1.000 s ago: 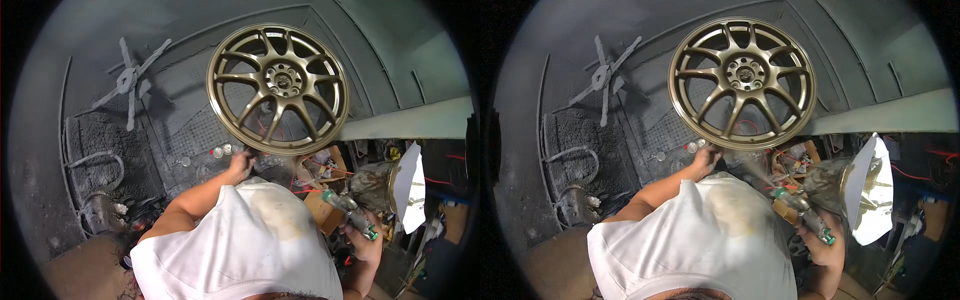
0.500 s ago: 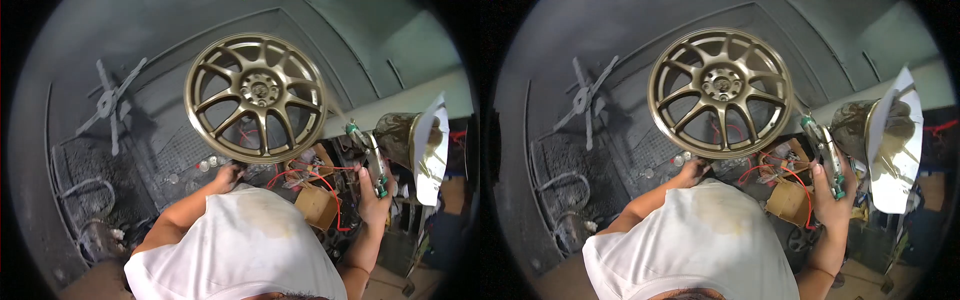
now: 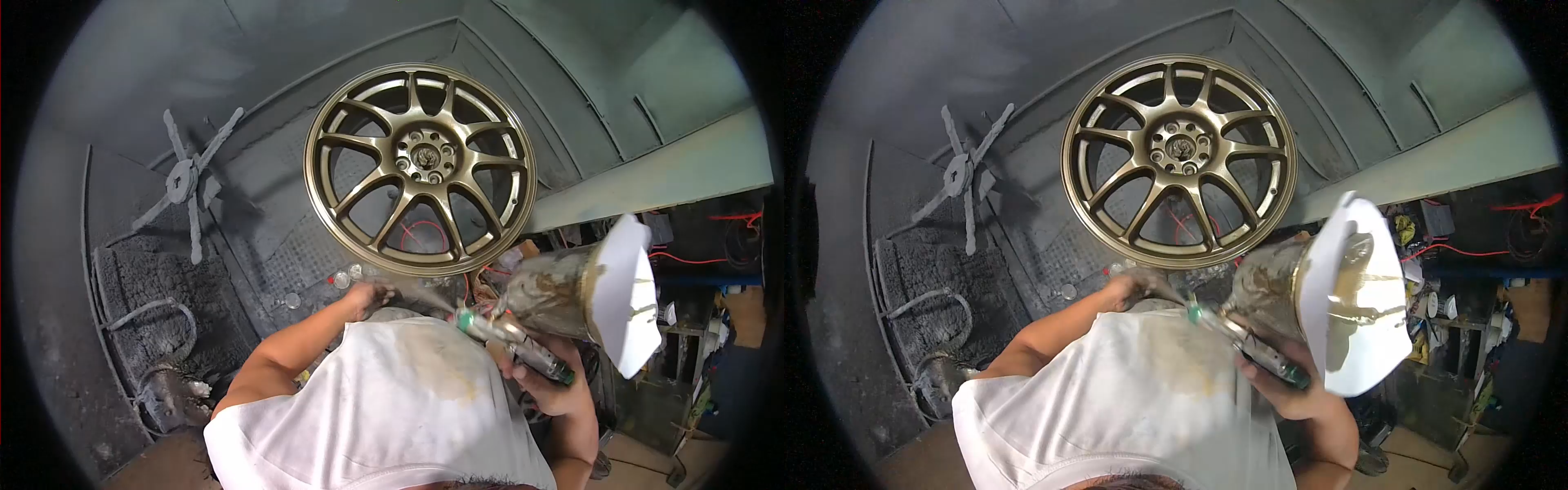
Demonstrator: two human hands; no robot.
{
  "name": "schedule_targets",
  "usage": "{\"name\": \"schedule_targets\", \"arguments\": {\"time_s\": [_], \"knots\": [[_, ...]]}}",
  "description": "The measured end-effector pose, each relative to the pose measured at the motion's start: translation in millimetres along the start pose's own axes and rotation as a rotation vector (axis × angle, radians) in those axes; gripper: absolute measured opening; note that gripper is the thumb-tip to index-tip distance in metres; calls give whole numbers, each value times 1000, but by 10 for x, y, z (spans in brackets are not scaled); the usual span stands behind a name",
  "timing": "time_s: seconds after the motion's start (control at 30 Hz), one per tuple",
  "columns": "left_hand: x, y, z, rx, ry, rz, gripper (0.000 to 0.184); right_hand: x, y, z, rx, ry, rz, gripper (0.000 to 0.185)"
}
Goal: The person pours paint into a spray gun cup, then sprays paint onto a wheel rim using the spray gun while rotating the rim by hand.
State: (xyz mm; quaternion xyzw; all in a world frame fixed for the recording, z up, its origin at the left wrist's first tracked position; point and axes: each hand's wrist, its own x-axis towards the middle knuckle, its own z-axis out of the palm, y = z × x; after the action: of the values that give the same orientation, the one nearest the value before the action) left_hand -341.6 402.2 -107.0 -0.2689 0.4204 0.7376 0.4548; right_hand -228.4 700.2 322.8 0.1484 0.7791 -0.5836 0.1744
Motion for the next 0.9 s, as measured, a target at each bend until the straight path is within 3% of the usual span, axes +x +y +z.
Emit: {"name": "schedule_targets", "arguments": {"time_s": [0.03, 0.13, 0.3, 0.37, 0.4, 0.5, 0.53, 0.67, 0.73, 0.77, 0.83, 0.9], "knots": [[-43, 46, 64, 18, 18, -33, 27, 69, -54, 66, -7, -31, -50, 48], [-178, 165, 177, 49, 3, -25, 25, 235, -153, 139, -50, 241, -286, 51], [-287, 289, 35, 142, 84, -8, 23, 348, -157, -7, 4, 577, -266, 43], [-77, 375, -315, 223, 135, 330, 25, 286, -151, -126, 37, 602, -191, 41], [-139, 565, -303, 132, 177, 391, 27, 275, -126, -139, 75, 647, -189, 40], [-172, 1239, -309, 35, 135, 440, 29, 273, -114, -253, 89, 626, -179, 39], [-118, 1389, -327, 37, 108, 352, 23, 282, -105, -288, 67, 620, -155, 46], [-286, 1514, -10, 95, 214, 272, 24, 263, -279, -131, 161, 593, -166, 53], [-257, 1456, 45, 29, 181, 273, 24, 171, -432, -84, 203, 382, -119, 61], [-156, 1391, -8, -9, 162, 276, 23, 164, -475, -62, 206, 381, -116, 61], [-181, 1284, 128, -15, 182, 322, 23, 163, -524, -5, 244, 138, -197, 61], [-166, 1130, 235, -48, 177, 311, 25, 232, -584, 71, 302, 64, -211, 61]]}}
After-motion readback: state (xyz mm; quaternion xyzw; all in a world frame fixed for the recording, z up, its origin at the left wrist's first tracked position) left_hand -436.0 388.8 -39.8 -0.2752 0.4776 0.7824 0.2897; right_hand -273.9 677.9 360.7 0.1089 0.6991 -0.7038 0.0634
